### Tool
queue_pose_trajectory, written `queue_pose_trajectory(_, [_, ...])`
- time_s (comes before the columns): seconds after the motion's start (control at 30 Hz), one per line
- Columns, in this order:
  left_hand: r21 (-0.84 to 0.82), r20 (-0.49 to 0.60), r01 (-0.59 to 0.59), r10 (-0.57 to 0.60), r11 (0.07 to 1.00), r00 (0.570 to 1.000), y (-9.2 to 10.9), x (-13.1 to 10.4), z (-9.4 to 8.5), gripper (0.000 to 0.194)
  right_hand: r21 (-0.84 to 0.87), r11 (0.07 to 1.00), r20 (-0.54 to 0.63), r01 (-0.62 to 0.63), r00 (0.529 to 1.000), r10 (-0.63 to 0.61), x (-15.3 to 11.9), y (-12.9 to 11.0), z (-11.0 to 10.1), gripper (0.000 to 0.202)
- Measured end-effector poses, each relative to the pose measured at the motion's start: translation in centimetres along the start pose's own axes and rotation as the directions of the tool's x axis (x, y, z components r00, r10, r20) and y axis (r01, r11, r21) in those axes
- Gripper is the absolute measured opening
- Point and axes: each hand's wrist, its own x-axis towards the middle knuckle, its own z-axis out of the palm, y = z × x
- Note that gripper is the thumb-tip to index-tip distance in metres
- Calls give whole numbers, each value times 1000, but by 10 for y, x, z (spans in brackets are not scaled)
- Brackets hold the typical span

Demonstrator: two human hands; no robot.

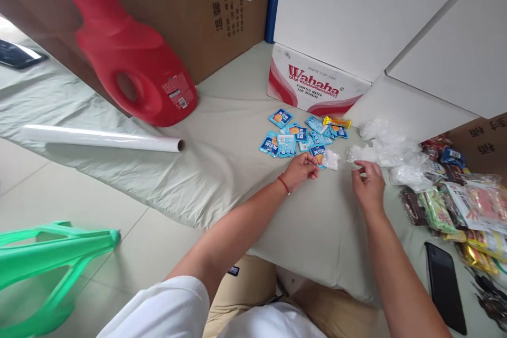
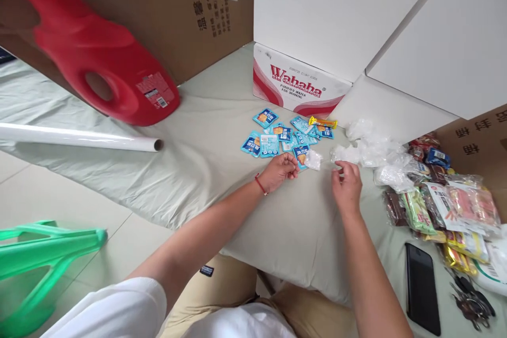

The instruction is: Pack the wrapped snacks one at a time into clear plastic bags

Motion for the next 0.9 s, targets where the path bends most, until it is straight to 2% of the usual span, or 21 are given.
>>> queue_pose_trajectory(0.13, [32, 13, -2, 1, 999, 1000, -1, 1, 2, 18, 69, 984, 28, -167, 986, 165, 1, -7, 36, 41])
queue_pose_trajectory(0.27, [91, 12, -39, 38, 995, 999, -2, 4, 4, 17, 167, 966, 93, -195, 979, 181, 15, -17, 56, 41])
queue_pose_trajectory(0.43, [94, -140, -68, 81, 993, 987, 2, 1, 6, 29, 437, 874, 214, -214, 968, 130, -1, -25, 39, 31])
queue_pose_trajectory(0.47, [111, -138, -78, 93, 991, 986, 3, 0, 6, 35, 455, 865, 232, -210, 966, 113, -8, -25, 35, 29])
queue_pose_trajectory(0.53, [196, -61, -97, 111, 976, 992, 2, -1, 6, 41, 470, 861, 256, -192, 964, 75, -21, -24, 30, 26])
queue_pose_trajectory(0.6, [305, 28, -100, 96, 947, 995, 0, -1, 4, 34, 483, 854, 263, -193, 962, 68, -31, -21, 31, 24])
queue_pose_trajectory(0.67, [367, 68, -67, 45, 928, 997, -3, -1, 2, 27, 509, 833, 244, -218, 964, 103, -36, -18, 35, 24])
queue_pose_trajectory(0.73, [356, 67, -30, 7, 934, 998, -3, -1, -1, 26, 553, 795, 184, -251, 967, 177, -36, -14, 38, 24])
queue_pose_trajectory(0.83, [255, 54, -37, 24, 966, 998, -1, 0, -3, 32, 683, 674, 82, -281, 947, 312, -33, -10, 39, 26])
queue_pose_trajectory(0.9, [141, 18, -70, 69, 987, 997, 2, 1, -5, 39, 766, 578, 87, -283, 935, 343, -31, -11, 38, 25])
